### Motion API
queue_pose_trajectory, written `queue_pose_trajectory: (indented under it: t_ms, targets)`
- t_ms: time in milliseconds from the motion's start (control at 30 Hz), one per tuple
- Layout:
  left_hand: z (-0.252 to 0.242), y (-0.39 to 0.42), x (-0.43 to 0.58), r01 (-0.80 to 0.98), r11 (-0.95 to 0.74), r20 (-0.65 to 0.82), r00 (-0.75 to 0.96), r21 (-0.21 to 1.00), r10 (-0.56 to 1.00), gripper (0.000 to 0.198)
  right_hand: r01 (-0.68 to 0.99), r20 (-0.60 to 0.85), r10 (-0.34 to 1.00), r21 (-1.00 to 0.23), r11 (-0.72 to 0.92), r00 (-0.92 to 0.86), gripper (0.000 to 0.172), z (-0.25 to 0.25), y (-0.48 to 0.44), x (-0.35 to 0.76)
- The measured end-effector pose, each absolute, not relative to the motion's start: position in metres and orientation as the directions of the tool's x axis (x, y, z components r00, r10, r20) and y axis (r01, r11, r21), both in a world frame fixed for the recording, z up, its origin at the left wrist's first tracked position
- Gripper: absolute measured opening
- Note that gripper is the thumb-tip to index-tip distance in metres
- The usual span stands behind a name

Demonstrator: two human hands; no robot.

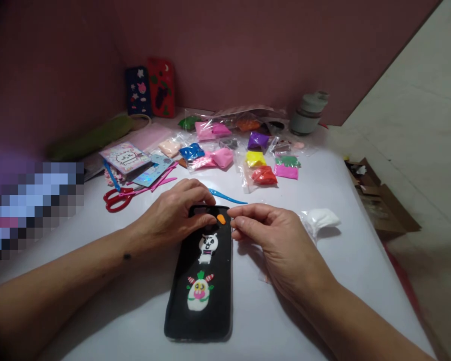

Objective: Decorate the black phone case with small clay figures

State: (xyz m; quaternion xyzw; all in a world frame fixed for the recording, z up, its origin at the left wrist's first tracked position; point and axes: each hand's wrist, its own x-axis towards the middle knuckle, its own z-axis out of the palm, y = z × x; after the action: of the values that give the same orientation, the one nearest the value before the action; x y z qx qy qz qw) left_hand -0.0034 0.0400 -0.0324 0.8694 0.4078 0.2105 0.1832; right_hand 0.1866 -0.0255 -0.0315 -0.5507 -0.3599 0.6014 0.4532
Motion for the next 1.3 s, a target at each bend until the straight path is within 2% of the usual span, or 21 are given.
queue_pose_trajectory:
  t_ms: [233, 533, 667, 733, 1000, 1133, 1300]
  targets:
    - [-0.037, 0.039, -0.002, 0.663, -0.564, 0.186, 0.553, 0.491, 0.812, 0.016, -0.151, -0.352, 0.936, -0.925, -0.348, 0.0, 0.017, -0.032, -0.025, 0.183]
    - [-0.034, 0.04, 0.001, 0.675, -0.54, 0.172, 0.534, 0.502, 0.828, 0.008, -0.148, -0.359, 0.933, -0.922, -0.357, -0.012, 0.018, -0.032, -0.025, 0.183]
    - [-0.03, 0.04, 0.0, 0.667, -0.483, 0.125, 0.51, 0.566, 0.851, 0.002, -0.147, -0.371, 0.929, -0.918, -0.368, -0.012, 0.019, -0.032, -0.026, 0.185]
    - [-0.029, 0.041, 0.0, 0.664, -0.457, 0.108, 0.497, 0.592, 0.861, 0.007, -0.149, -0.368, 0.93, -0.919, -0.366, -0.017, 0.018, -0.032, -0.026, 0.185]
    - [-0.025, 0.047, -0.004, 0.66, -0.408, 0.041, 0.496, 0.63, 0.867, 0.006, -0.141, -0.379, 0.925, -0.916, -0.376, -0.003, 0.019, -0.034, -0.027, 0.185]
    - [-0.024, 0.045, -0.002, 0.698, -0.387, -0.016, 0.495, 0.603, 0.869, 0.008, -0.147, -0.367, 0.93, -0.92, -0.364, -0.005, 0.019, -0.034, -0.027, 0.185]
    - [-0.027, 0.041, 0.0, 0.727, -0.395, -0.006, 0.481, 0.561, 0.876, 0.011, -0.149, -0.365, 0.931, -0.92, -0.363, -0.015, 0.016, -0.034, -0.026, 0.185]
